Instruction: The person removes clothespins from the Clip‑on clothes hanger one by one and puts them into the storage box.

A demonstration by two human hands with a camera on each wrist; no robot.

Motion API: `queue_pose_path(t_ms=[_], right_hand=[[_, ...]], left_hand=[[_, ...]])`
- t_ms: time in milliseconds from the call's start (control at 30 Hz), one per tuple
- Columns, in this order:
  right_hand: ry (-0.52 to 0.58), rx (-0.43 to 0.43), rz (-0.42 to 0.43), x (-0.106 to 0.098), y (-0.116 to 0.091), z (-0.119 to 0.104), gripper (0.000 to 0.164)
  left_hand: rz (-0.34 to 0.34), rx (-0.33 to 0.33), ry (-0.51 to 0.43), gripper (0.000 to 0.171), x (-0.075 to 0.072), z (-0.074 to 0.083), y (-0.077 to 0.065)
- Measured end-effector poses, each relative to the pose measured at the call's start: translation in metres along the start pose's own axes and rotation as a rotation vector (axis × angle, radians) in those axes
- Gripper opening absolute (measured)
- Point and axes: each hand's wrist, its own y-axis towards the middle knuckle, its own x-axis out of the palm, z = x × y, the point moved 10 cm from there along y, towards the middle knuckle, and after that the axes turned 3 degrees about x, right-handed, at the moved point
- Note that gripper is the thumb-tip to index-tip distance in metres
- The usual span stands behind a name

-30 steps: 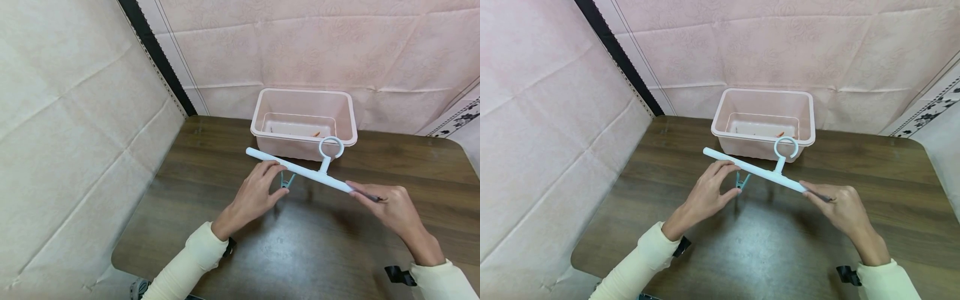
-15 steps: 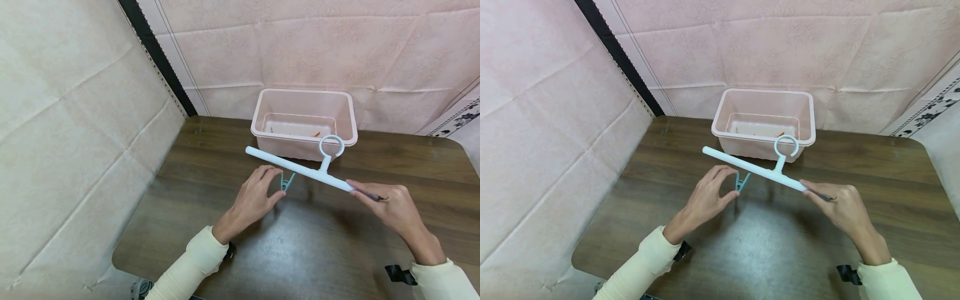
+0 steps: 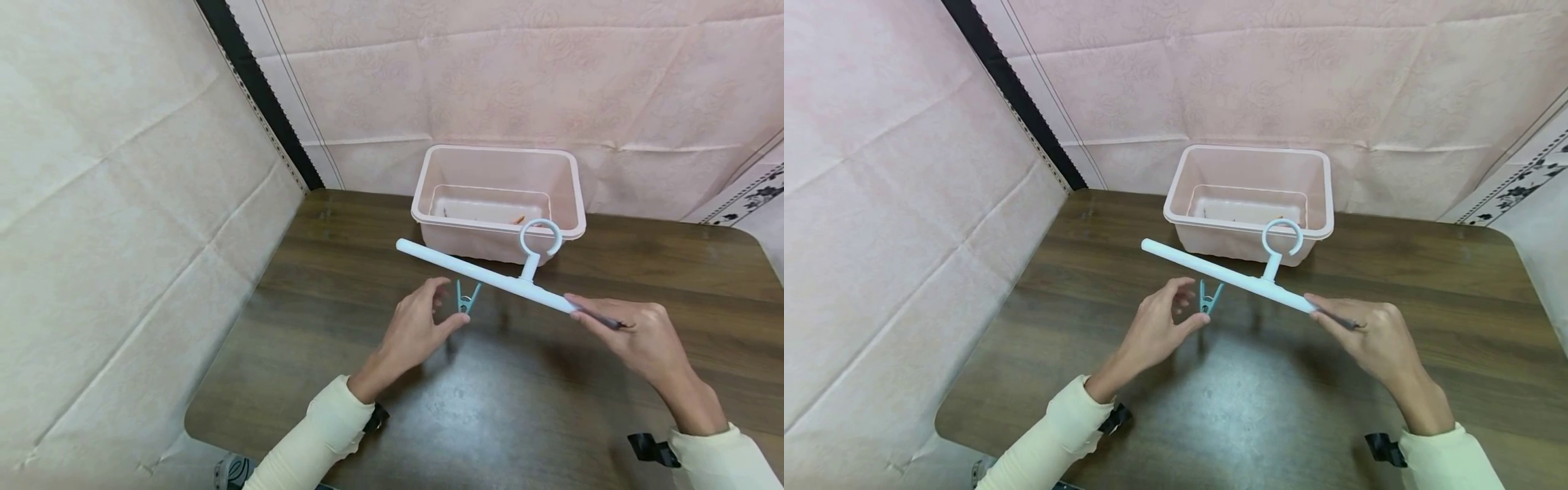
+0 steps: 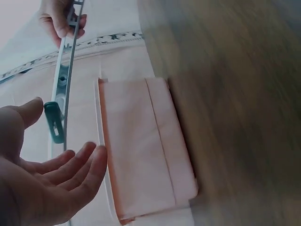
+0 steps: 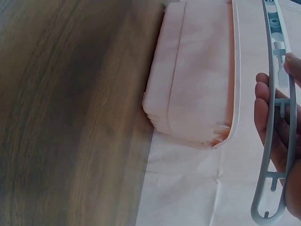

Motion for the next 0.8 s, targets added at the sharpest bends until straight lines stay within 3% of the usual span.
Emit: queue_pose_path(t_ms=[100, 233, 300, 367, 533, 600, 800], right_hand=[[0.009, -0.016, 0.008, -0.001, 0.002, -0.004, 0.036], [0.013, -0.038, 0.016, -0.002, 0.004, -0.009, 0.039], [0.012, -0.047, 0.019, -0.002, 0.006, -0.011, 0.042], [0.012, -0.050, 0.021, -0.002, 0.006, -0.012, 0.043], [0.018, -0.051, 0.017, -0.002, 0.007, -0.012, 0.042], [0.017, -0.051, 0.016, -0.001, 0.007, -0.012, 0.043], [0.004, -0.044, 0.006, 0.001, 0.006, -0.011, 0.042]], left_hand=[[-0.055, -0.054, -0.089, 0.060, 0.006, -0.003, 0.001], [-0.092, -0.056, -0.110, 0.051, 0.009, -0.001, 0.002], [-0.111, -0.071, -0.171, 0.042, 0.011, -0.001, 0.003], [-0.137, -0.112, -0.290, 0.035, 0.015, -0.004, 0.003], [-0.206, -0.256, -0.702, 0.028, 0.031, -0.012, 0.001], [-0.223, -0.286, -0.808, 0.026, 0.035, -0.013, 0.001], [-0.221, -0.280, -0.890, 0.021, 0.038, -0.011, 0.003]])
